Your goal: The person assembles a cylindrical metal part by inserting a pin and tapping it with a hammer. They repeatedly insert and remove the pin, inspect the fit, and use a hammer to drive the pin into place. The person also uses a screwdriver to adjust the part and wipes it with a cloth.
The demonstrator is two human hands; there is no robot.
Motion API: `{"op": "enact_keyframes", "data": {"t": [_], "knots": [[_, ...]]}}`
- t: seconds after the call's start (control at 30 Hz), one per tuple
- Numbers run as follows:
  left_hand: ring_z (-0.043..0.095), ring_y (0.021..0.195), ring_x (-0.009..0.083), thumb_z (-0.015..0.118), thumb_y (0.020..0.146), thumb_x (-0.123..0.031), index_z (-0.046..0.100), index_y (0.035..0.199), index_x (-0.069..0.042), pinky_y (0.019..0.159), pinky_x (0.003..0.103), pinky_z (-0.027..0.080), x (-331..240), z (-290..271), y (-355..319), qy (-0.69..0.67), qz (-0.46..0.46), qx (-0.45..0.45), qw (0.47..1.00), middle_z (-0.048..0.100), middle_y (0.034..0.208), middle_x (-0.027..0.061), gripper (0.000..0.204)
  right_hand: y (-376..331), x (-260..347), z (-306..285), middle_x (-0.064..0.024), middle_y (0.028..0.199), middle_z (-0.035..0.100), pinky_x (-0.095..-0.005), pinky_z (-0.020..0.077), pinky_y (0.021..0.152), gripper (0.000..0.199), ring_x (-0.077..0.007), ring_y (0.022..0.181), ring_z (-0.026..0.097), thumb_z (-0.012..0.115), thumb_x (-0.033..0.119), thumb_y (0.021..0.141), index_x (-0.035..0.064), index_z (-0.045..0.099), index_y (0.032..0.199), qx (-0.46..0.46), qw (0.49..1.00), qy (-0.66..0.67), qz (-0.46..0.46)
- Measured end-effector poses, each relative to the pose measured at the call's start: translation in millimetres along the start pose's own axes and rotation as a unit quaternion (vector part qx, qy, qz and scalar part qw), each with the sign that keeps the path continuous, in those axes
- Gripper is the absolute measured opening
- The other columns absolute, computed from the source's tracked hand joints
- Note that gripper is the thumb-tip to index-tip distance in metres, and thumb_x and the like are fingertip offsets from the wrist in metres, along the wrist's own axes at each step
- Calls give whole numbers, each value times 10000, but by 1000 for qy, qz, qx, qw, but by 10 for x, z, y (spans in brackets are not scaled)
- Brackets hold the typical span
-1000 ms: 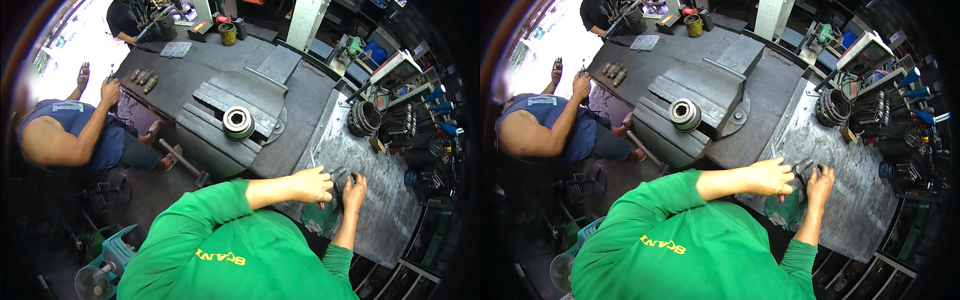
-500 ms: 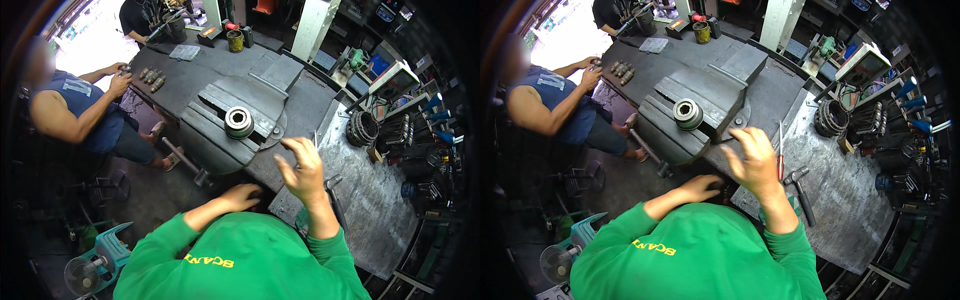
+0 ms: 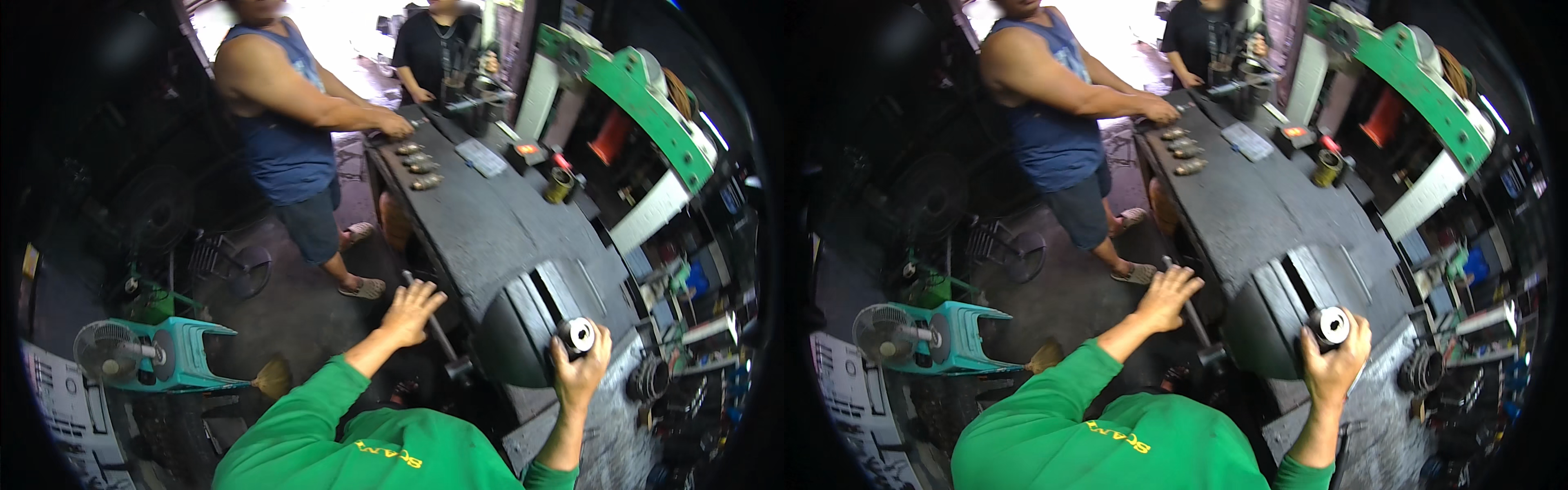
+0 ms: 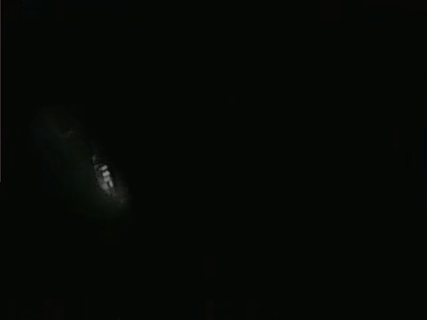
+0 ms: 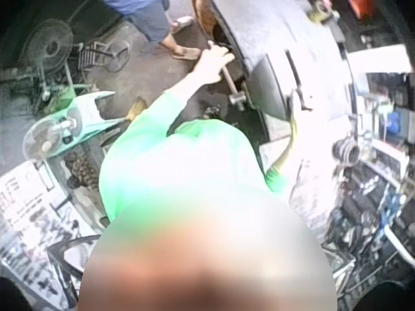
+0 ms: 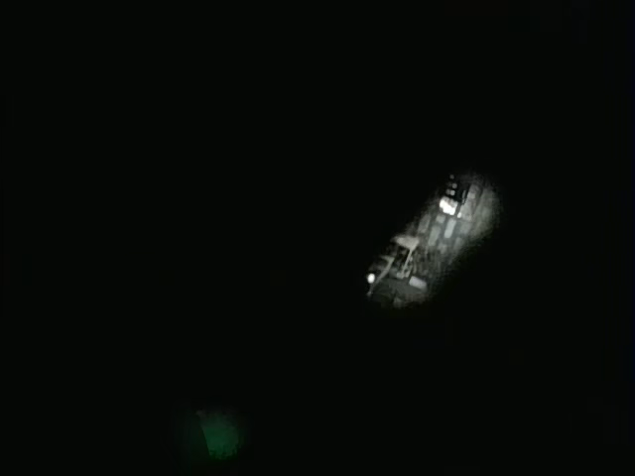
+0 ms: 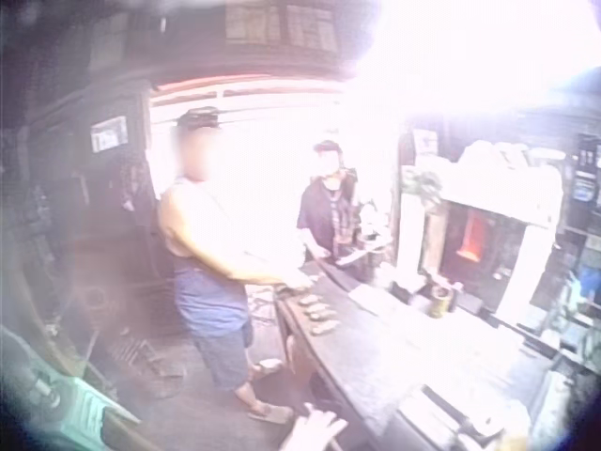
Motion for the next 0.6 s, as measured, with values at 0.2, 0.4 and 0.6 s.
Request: {"op": "enact_keyframes", "data": {"t": [0.2, 0.4, 0.6], "knots": [[513, 1379, 320, 790, 866, -292, 706, 963, -103, 1098, 655, 447, 239, 247, 292, -56, 9, 64, 996, 657, 1154, 68, 229, 7, 23, 8, -160, 1082, 592, -446, 479, 962, 549, -375, 1040, 603, 867, 204, 670, -5, 648, 1129, 30, 998, 22, 49], [603, 1164, 256, 772, 850, -263, 711, 885, -125, 1111, 764, 329, 408, 29, 294, 53, 26, -37, 998, 652, 967, 31, 155, -14, 68, 23, -151, 1076, 584, -448, 479, 955, 557, -360, 1033, 603, 839, 188, 636, -8, 648, 1121, 13, 998, 10, 64], [637, 1172, 344, 766, 792, -196, 730, 843, -95, 990, 568, 484, 181, 1025, 112, -130, -4, 56, 990, 707, 1015, 123, 119, 25, 132, 44, -150, 1032, 587, -437, 494, 914, 569, -352, 978, 608, 842, 207, 612, -8, 654, 1104, 4, 997, 19, 70]]}}
Point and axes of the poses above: each hand's wrist, its own y-axis towards the middle knuckle, its own z-axis out of the palm, x = y × z, the point moved 1 cm from there along y, towards the middle knuckle
